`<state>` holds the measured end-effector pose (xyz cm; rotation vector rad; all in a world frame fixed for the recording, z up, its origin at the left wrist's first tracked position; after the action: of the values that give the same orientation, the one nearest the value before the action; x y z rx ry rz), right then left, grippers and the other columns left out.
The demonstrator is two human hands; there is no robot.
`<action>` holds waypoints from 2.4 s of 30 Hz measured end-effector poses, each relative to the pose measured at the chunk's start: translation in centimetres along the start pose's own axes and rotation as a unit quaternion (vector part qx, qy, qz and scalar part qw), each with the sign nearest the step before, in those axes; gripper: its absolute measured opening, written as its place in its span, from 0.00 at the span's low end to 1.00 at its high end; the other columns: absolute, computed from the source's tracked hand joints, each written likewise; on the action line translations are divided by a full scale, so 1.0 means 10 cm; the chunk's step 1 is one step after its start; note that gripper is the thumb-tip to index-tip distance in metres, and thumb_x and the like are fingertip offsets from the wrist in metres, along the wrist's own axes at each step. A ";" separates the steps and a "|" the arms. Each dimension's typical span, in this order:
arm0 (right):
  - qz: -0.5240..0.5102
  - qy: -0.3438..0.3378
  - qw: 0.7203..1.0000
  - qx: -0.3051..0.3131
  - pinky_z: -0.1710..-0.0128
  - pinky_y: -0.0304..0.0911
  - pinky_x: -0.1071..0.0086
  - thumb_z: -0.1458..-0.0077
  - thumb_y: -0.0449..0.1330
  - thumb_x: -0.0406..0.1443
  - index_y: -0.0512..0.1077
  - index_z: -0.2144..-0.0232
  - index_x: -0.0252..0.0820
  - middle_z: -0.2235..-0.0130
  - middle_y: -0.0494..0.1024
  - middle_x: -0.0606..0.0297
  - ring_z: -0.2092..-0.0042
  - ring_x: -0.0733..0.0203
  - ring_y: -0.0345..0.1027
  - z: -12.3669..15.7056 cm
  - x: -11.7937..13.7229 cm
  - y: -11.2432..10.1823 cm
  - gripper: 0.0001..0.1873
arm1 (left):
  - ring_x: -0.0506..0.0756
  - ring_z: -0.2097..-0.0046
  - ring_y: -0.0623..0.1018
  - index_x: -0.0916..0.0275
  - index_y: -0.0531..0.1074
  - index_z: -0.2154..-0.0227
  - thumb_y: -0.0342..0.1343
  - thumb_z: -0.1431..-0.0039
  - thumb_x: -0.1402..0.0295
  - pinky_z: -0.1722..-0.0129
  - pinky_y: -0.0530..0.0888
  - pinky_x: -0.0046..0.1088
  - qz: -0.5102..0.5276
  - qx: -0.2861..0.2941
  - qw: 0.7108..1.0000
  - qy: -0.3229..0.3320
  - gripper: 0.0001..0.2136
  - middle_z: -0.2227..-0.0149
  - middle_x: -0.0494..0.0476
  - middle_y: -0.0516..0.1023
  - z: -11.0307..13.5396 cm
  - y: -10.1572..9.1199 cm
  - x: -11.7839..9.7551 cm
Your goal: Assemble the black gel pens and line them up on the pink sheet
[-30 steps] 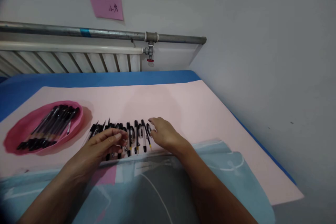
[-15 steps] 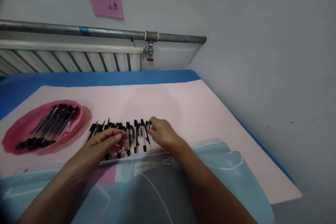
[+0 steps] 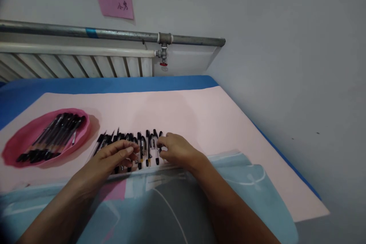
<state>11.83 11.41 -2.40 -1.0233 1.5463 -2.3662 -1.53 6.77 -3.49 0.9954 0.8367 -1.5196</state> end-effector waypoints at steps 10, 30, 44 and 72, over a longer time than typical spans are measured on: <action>0.033 -0.025 0.999 -0.013 0.70 0.49 0.74 0.54 0.52 0.29 0.70 0.69 0.41 0.71 0.65 0.64 0.69 0.65 0.57 -0.01 0.01 0.04 0.09 | 0.51 0.69 0.74 0.62 0.70 0.64 0.51 0.49 0.60 0.64 0.71 0.33 -0.010 -0.003 1.000 -0.005 0.13 0.69 0.53 0.74 -0.01 -0.01 0.01; 0.064 -0.033 0.996 -0.045 0.71 0.48 0.74 0.54 0.50 0.27 0.65 0.74 0.38 0.71 0.66 0.64 0.70 0.67 0.56 0.03 0.11 0.01 0.06 | 0.52 0.68 0.74 0.61 0.70 0.65 0.51 0.48 0.59 0.64 0.71 0.33 -0.021 -0.004 1.000 0.005 0.12 0.68 0.54 0.73 -0.03 -0.03 0.02; 0.023 -0.015 0.999 -0.032 0.74 0.45 0.74 0.55 0.51 0.28 0.64 0.76 0.38 0.73 0.68 0.65 0.72 0.68 0.55 0.05 0.05 -0.05 0.04 | 0.53 0.67 0.74 0.61 0.70 0.65 0.51 0.49 0.59 0.64 0.71 0.33 -0.031 -0.007 0.999 0.002 0.13 0.68 0.54 0.73 -0.02 -0.03 0.02; 0.051 -0.041 0.997 -0.032 0.73 0.46 0.74 0.57 0.50 0.25 0.63 0.76 0.38 0.74 0.67 0.65 0.73 0.67 0.55 0.06 0.23 0.08 0.06 | 0.54 0.61 0.72 0.60 0.70 0.65 0.51 0.48 0.60 0.63 0.70 0.31 -0.047 -0.009 0.999 0.013 0.12 0.64 0.55 0.73 -0.03 -0.03 0.01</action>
<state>10.28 9.55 -1.86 -1.0162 1.6143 -2.1924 -1.75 7.07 -3.73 0.9766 0.9239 -1.5785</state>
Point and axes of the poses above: each hand's wrist, its own z-axis away from the middle knuckle, its own y-axis out of the palm, x = y × z, the point moved 9 cm from there along -z, towards the middle knuckle
